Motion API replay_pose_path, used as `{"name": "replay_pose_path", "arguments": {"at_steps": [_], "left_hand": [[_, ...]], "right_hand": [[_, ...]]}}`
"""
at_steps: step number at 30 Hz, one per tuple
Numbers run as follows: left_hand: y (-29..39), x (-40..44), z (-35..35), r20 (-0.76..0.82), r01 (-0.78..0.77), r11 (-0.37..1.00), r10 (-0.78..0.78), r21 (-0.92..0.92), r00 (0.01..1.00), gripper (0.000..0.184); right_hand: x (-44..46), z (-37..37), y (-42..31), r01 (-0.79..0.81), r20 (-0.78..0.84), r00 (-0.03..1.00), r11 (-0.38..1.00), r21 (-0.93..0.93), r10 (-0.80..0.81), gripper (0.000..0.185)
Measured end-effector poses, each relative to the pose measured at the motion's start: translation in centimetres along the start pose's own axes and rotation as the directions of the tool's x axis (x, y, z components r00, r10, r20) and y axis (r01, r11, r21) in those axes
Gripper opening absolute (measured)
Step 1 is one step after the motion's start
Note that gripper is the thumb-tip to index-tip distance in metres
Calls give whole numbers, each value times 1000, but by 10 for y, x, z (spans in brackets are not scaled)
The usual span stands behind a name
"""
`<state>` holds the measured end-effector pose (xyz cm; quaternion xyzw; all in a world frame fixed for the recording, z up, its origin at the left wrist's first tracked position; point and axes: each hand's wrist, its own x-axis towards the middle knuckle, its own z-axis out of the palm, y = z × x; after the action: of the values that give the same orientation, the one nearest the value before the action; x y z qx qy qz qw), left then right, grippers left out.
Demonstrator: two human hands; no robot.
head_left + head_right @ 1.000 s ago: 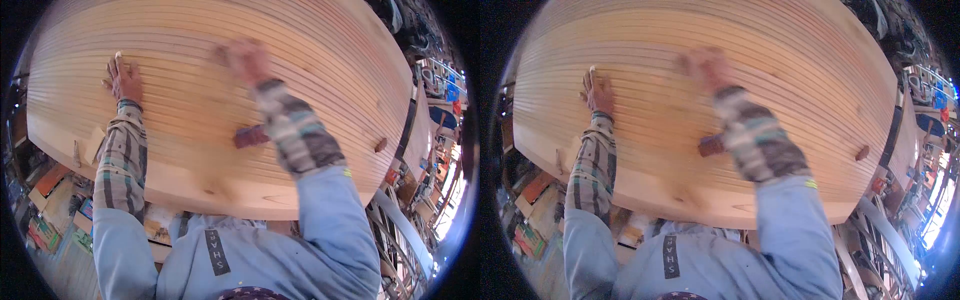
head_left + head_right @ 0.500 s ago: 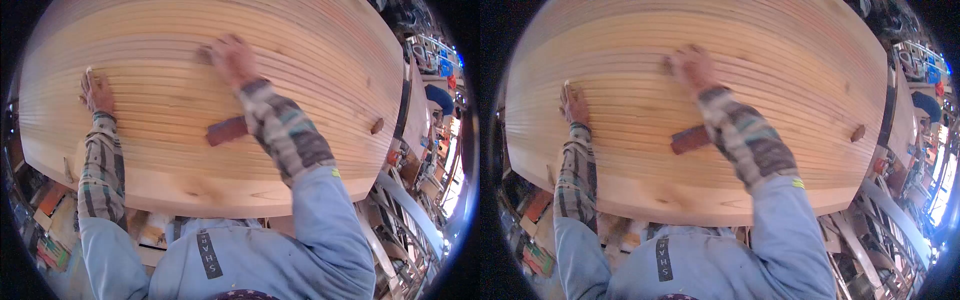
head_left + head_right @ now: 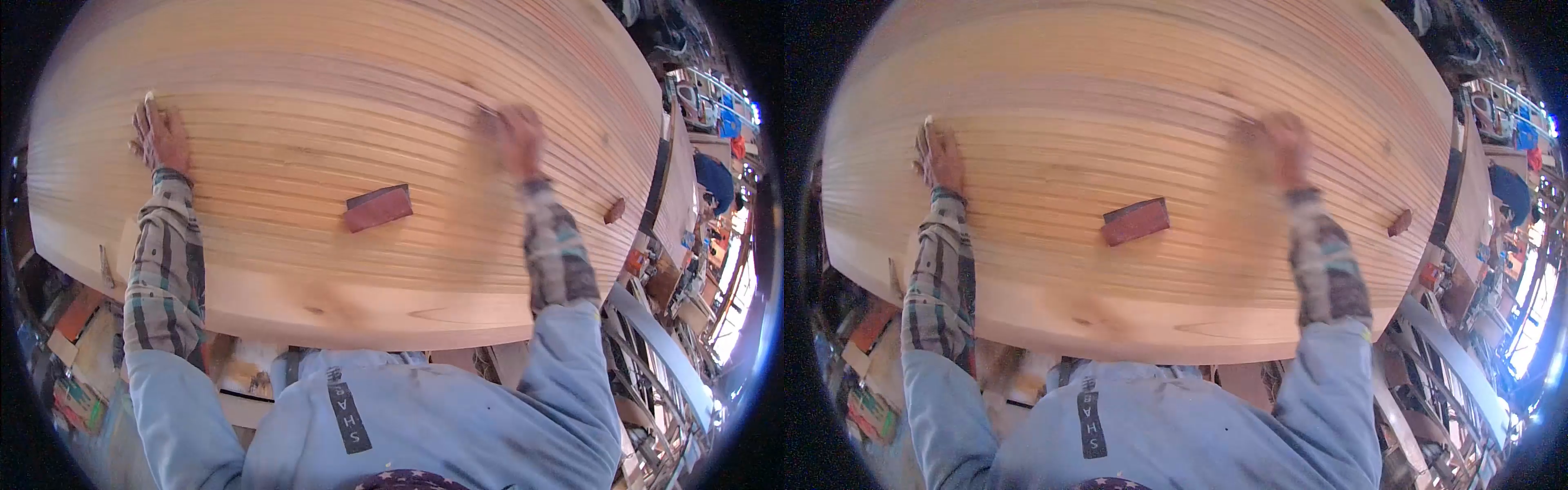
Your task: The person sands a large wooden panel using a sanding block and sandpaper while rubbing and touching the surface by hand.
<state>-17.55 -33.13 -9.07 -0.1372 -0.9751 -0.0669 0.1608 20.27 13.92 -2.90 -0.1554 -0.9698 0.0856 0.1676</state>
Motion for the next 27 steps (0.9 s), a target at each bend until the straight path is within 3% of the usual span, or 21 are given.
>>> {"name": "replay_pose_path", "arguments": {"at_steps": [1,2,3,4,6,8,10,11,12,13,16,19,21,24,26,27], "left_hand": [[0,0,-2,2,-3,999,3,-33,1000,58],[0,-1,-3,4,3,1000,-3,-18,1000,58],[2,0,-3,10,13,1000,-13,-17,1000,58],[2,0,-5,12,22,1000,-22,-20,1000,57],[0,1,-7,7,11,999,-11,-34,1000,58],[0,3,-3,12,-6,998,7,-63,1000,58],[-9,1,2,-10,-50,994,50,-101,999,59],[-8,-2,-3,-14,-33,994,32,-102,999,59],[1,-4,-9,3,-6,998,6,-65,1000,60],[8,-3,-13,19,19,999,-19,-29,1000,61],[14,-2,-11,23,55,998,-56,16,998,60],[18,-3,-19,50,61,998,-61,17,997,60],[22,-4,-21,53,72,997,-72,-2,996,60],[19,-1,-26,59,68,997,-67,-21,996,61],[22,-4,-26,67,51,998,-49,-34,997,61],[19,-3,-22,48,49,997,-47,-53,998,61]], "right_hand": [[30,40,-43,132,-173,978,988,85,-116,10],[65,44,-105,150,-2,989,989,18,-150,14],[85,82,-140,21,81,995,946,322,-50,16],[105,119,-175,-137,162,985,804,579,51,17],[147,111,-227,235,-129,969,954,187,-213,21],[141,119,-208,205,-58,979,940,272,-197,21],[108,102,-162,267,-127,959,957,114,-253,20],[84,68,-130,209,97,970,968,141,-224,18],[63,34,-96,282,131,953,958,-42,-275,25],[36,25,-60,185,1,983,983,13,-185,20],[-8,-14,4,61,-32,998,996,-69,-63,9],[22,15,-49,29,-52,998,994,102,-24,10],[72,60,-125,84,-60,995,980,180,-74,9],[154,124,-234,277,103,945,928,250,-309,28],[186,195,-286,212,-41,972,788,578,-231,29],[205,181,-301,232,16,966,892,388,-258,27]]}}
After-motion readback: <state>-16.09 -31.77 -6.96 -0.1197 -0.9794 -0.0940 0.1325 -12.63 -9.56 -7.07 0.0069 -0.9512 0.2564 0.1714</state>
